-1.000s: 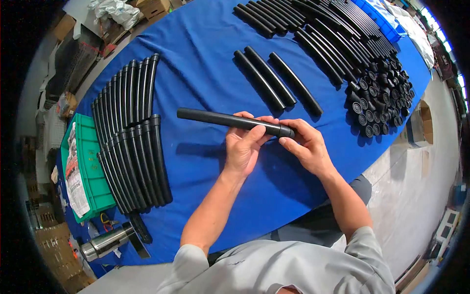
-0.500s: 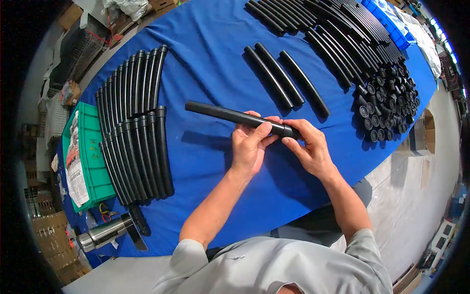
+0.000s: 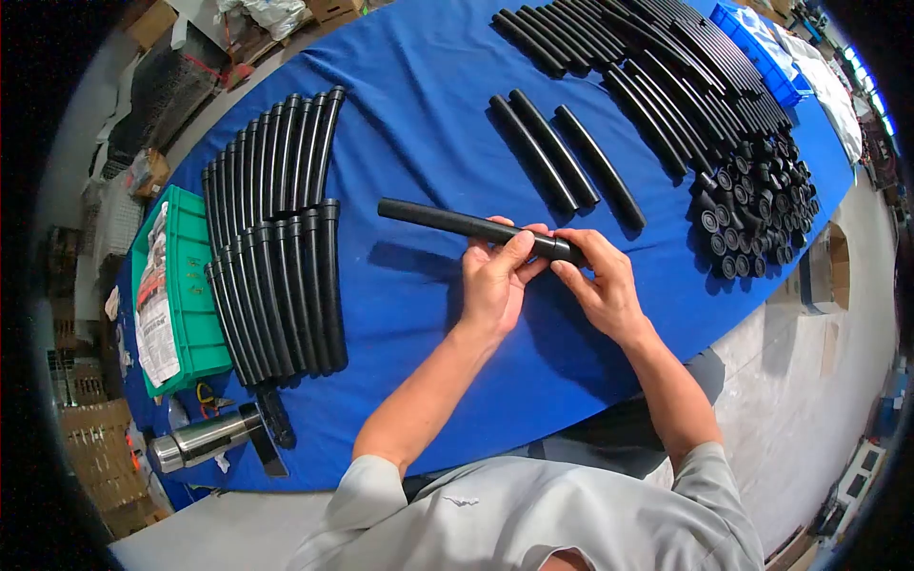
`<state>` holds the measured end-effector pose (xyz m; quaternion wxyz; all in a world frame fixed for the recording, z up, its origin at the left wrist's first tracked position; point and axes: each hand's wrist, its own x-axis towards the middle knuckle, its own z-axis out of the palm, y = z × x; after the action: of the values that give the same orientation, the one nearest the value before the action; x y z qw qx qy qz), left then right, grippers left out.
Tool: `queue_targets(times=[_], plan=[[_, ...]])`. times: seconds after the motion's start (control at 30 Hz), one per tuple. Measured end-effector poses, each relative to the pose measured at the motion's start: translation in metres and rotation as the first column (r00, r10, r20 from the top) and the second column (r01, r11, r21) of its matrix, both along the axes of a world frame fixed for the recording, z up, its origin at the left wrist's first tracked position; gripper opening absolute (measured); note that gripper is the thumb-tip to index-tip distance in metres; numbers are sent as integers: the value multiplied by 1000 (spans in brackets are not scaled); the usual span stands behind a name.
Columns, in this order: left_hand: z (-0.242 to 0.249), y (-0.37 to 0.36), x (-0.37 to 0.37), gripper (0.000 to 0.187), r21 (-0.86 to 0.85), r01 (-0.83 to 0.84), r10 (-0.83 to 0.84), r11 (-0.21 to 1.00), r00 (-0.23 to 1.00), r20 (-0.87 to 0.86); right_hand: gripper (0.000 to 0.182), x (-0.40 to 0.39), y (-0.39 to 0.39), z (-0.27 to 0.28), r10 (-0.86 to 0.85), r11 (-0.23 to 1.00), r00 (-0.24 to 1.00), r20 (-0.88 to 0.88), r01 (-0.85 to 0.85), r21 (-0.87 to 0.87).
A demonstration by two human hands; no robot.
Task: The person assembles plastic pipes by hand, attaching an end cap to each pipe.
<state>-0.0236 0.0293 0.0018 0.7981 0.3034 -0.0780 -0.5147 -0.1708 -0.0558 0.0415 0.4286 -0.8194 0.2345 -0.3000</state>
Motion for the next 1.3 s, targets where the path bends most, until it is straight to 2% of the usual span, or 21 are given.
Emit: queue_targets(times=[0.13, 0.27, 0.37, 0.4, 0.47, 0.5, 0.6, 0.63, 0.73, 0.83, 0.93, 1.03, 1.23, 1.3], plan=[[-3, 0, 1, 19, -7, -1, 0, 1000, 1000, -15, 32, 0, 1, -1, -11, 999, 1000, 8, 11, 42], [-3, -3, 14, 25, 21, 54, -55, 998, 996, 64, 35, -1, -4, -8, -6, 1000, 1000, 11, 6, 5], [11, -3, 31, 35, -3, 35, -34, 999, 990, 137, 46, -7, -12, -6, -14, 915, 999, -45, 31, 402], [13, -3, 39, 34, -31, -23, 28, 999, 986, 167, 51, -9, -14, -7, -6, 911, 1000, -30, 18, 411], [9, 0, 47, 27, 16, -70, 65, 997, 980, 187, 60, -8, -14, -11, 15, 902, 1000, 0, -14, 431], [7, -1, 46, 25, 0, -70, 69, 998, 980, 188, 68, -4, -11, -9, 24, 909, 999, 22, -31, 415], [4, -2, 42, 20, -17, -61, 63, 998, 981, 181, 65, -4, -10, -5, 6, 951, 998, -62, 13, 310], [6, -2, 41, 19, -4, -53, 53, 999, 984, 172, 57, -5, -13, -5, -2, 988, 997, -77, 14, 152], [7, 0, 34, 17, 21, -24, 21, 999, 993, 113, 45, -3, -7, 3, -18, 959, 995, -100, 46, 280], [5, 0, 30, 16, 39, 6, -10, 999, 995, 100, 37, -7, -5, 8, -38, 959, 985, -170, 84, 271], [5, 1, 29, 14, 56, 12, -19, 998, 993, 118, 33, -8, -6, -2, -45, 961, 992, -121, 76, 266], [6, 0, 30, 12, 86, 13, -23, 996, 992, 122, 31, -8, -4, 1, -25, 990, 994, -102, 39, 133], [4, 2, 36, 11, 118, 52, -62, 992, 994, 86, 31, -9, -6, 15, 44, 990, 986, -158, -23, 136], [4, 3, 36, 12, 114, 40, -50, 993, 995, 88, 31, -9, -1, 9, 10, 991, 994, -109, 4, 131]])
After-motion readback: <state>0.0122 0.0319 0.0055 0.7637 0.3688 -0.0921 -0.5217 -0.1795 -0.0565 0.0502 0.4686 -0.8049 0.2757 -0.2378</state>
